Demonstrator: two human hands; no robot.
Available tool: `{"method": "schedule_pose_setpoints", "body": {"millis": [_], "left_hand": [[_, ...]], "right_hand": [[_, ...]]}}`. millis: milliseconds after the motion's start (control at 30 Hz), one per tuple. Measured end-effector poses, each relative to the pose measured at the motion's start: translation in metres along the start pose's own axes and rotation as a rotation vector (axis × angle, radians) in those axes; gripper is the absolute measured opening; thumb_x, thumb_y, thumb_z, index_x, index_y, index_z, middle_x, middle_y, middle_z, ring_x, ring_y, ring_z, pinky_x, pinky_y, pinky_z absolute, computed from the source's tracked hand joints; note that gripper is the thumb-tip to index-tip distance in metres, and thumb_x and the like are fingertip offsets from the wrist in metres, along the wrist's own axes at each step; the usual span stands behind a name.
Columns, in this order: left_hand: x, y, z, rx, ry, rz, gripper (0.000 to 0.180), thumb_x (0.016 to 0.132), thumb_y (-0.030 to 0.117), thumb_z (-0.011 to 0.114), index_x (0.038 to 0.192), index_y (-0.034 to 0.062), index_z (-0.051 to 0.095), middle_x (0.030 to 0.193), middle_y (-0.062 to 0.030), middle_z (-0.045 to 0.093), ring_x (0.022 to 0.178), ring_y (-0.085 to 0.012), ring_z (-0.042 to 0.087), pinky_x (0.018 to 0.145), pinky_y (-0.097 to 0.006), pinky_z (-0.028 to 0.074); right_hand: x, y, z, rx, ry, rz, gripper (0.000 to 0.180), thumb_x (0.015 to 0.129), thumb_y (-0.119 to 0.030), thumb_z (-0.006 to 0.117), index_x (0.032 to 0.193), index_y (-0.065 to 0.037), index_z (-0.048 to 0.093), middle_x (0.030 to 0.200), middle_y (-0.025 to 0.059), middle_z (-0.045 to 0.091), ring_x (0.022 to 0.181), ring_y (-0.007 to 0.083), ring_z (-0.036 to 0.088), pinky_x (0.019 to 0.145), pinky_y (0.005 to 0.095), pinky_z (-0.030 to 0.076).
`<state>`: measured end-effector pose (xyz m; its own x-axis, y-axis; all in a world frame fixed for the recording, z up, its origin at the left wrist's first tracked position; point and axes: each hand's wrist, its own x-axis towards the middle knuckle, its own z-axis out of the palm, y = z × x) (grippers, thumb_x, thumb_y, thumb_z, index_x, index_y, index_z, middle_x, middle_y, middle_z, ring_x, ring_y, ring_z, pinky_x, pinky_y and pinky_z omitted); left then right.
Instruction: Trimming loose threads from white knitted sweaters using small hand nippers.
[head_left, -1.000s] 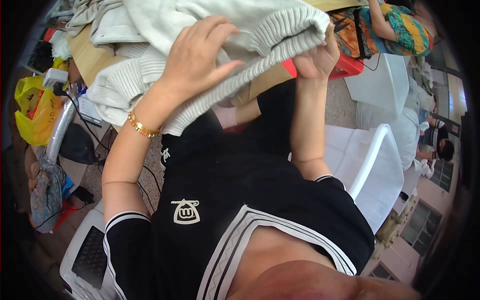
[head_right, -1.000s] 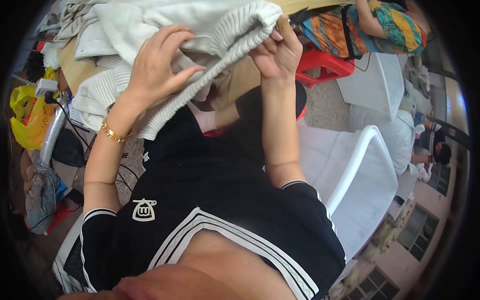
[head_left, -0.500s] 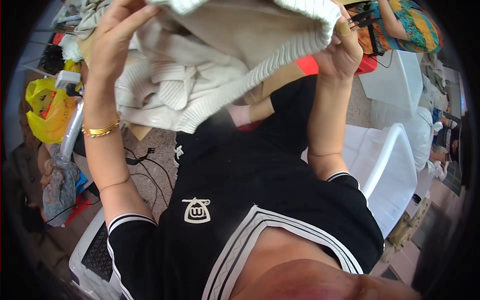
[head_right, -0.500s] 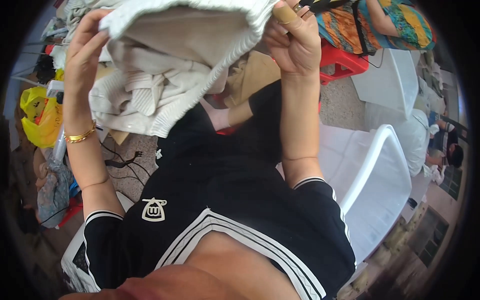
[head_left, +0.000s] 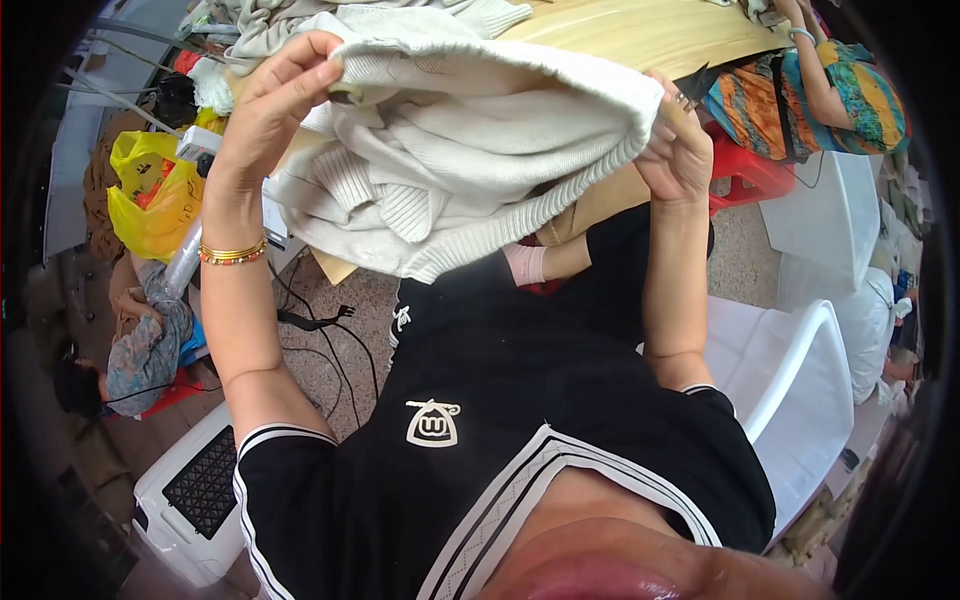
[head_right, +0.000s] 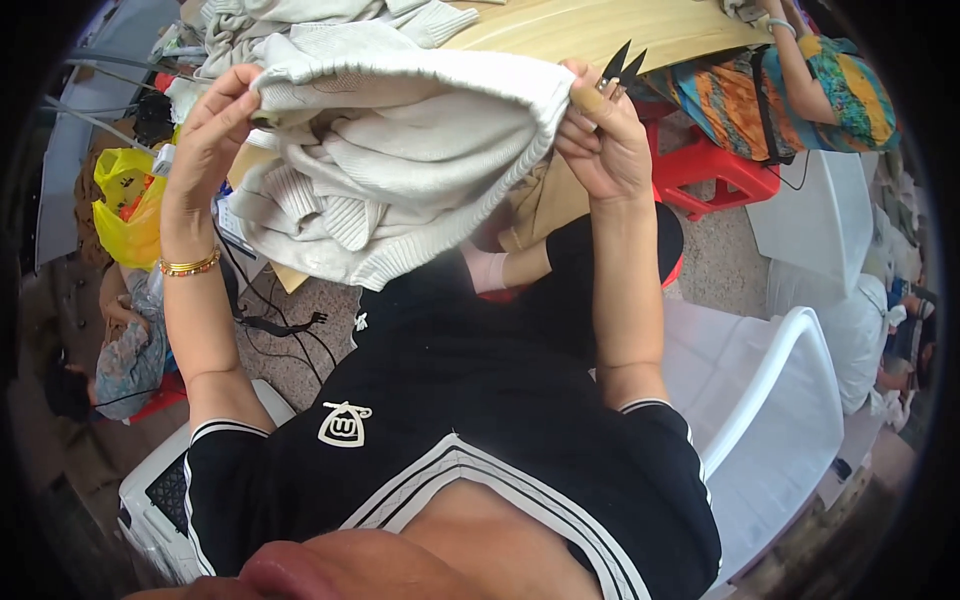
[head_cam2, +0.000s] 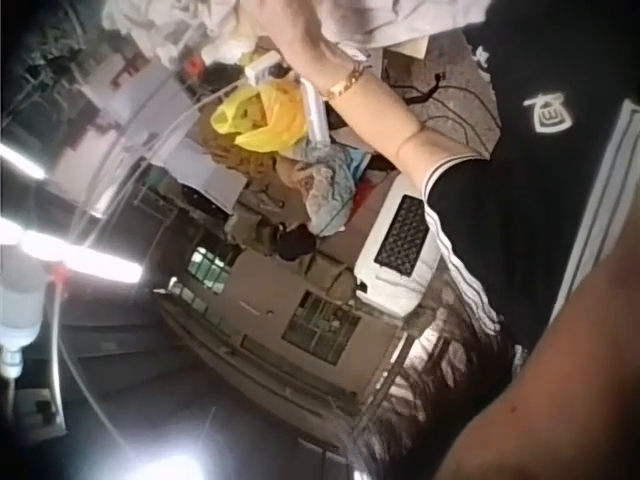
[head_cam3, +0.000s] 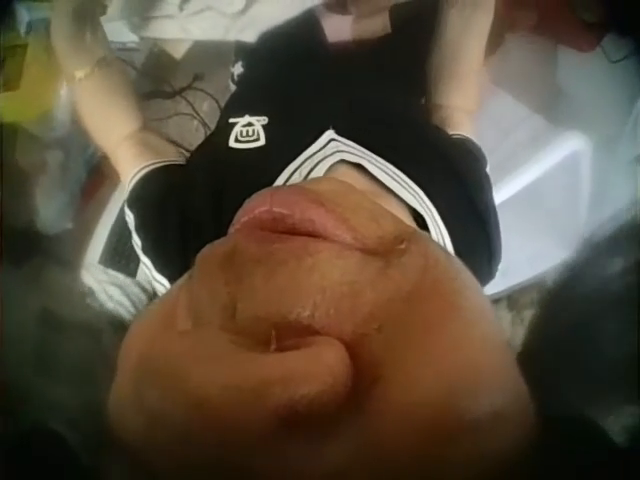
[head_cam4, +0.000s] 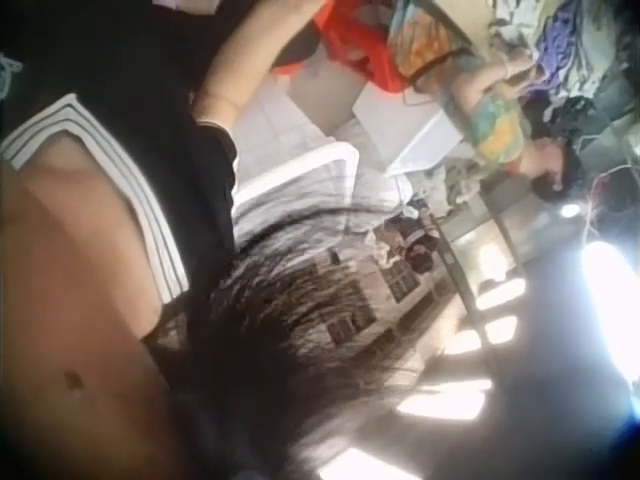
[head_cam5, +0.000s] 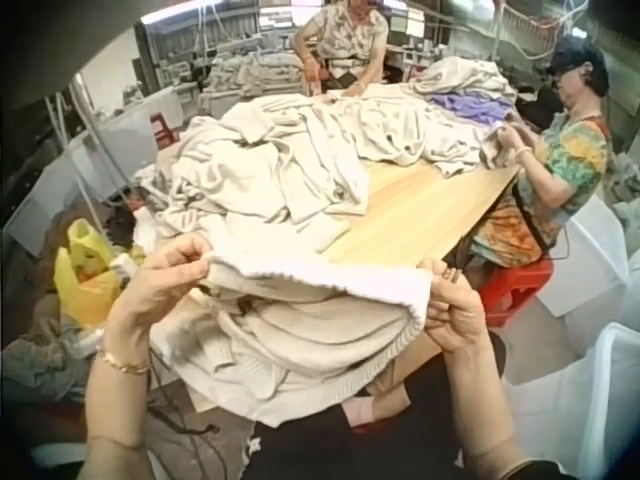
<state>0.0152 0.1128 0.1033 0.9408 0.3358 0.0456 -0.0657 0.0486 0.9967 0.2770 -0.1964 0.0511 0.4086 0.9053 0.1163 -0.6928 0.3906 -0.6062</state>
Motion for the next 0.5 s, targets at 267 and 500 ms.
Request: {"method": "schedule_pose_setpoints", "body": {"millis": [267,500], "left_hand": [[-0.063,0.107,0.053,1.234,0.324,0.607,0.021,0.103,0.007,0.050,0.105,-0.0092,0.064,0.110,-0.0099,0.064,0.092,-0.0109,0.059,0.083,-0.022,0.046],[-0.050,0.017,0.057,0.465,-0.030,-0.226,0.046,0.092,0.041,0.068,0.115,0.0013,0.065,0.109,-0.0023,0.062,0.105,-0.0096,0.055,0.091,-0.025,0.040]], "right_hand": [[-0.018,-0.018,0.024,-0.221,-0.136,0.125,0.019,0.090,-0.012,0.068,0.100,-0.002,0.054,0.074,-0.0033,0.051,0.052,-0.0016,0.037,0.046,0.0152,0.024],[-0.009,0.011,-0.029,-0.506,0.189,0.355,0.017,0.094,-0.016,0.070,0.090,-0.001,0.063,0.066,-0.0041,0.053,0.050,0.0024,0.037,0.045,0.0206,0.025]]}}
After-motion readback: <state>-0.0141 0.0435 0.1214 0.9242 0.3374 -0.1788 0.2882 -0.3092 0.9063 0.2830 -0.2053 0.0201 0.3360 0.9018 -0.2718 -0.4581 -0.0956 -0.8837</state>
